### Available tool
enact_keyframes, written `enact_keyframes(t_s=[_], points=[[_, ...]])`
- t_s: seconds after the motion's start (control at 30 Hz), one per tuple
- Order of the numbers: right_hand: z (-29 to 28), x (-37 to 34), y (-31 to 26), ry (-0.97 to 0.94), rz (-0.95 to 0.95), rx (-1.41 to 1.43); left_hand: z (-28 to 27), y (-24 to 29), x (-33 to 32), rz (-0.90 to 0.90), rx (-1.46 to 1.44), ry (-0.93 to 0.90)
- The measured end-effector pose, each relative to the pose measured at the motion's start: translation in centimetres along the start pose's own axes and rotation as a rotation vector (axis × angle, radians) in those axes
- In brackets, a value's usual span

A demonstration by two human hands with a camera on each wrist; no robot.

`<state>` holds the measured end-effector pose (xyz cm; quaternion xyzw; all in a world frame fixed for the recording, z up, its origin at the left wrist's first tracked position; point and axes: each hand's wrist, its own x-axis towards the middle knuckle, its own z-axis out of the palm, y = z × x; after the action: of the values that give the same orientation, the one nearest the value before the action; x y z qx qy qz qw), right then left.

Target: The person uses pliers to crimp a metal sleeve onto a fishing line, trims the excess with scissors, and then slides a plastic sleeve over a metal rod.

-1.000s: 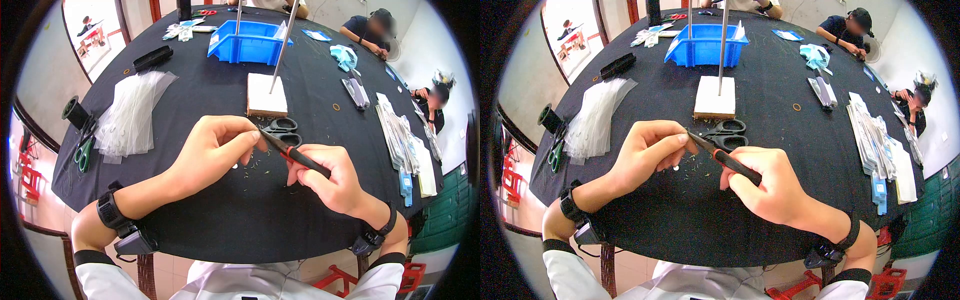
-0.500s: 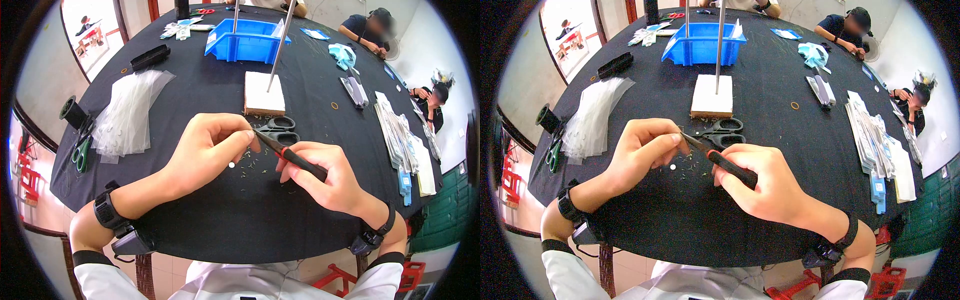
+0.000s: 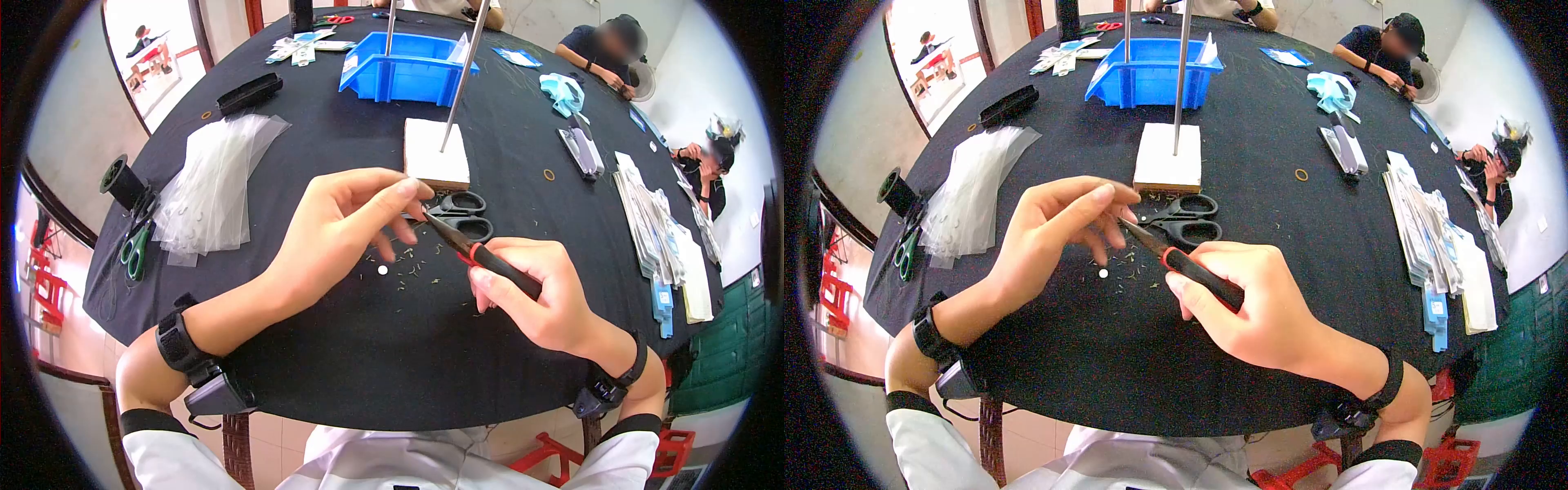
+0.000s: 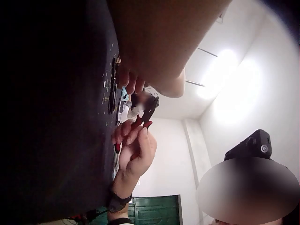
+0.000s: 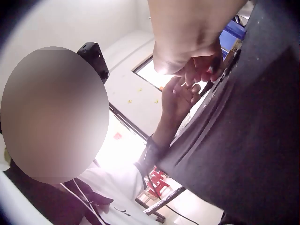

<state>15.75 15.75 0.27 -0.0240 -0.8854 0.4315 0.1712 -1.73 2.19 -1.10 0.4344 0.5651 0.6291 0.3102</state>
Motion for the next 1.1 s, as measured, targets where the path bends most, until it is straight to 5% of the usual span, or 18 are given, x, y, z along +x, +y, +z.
enact_keyframes(t_s=[0.47,0.87,1.1], points=[[-0.6,0.4,-0.2,-0.173,0.166,0.404,-0.3,-0.2,0.1,-0.095,-0.327,-0.168],[-0.8,0.4,-0.2,-0.202,0.073,0.274,-0.2,-0.1,-0.1,-0.100,-0.298,-0.194],[-1.1,0.0,-0.7,-0.247,0.187,0.271,-0.1,-0.1,-0.2,-0.121,-0.342,-0.237]])
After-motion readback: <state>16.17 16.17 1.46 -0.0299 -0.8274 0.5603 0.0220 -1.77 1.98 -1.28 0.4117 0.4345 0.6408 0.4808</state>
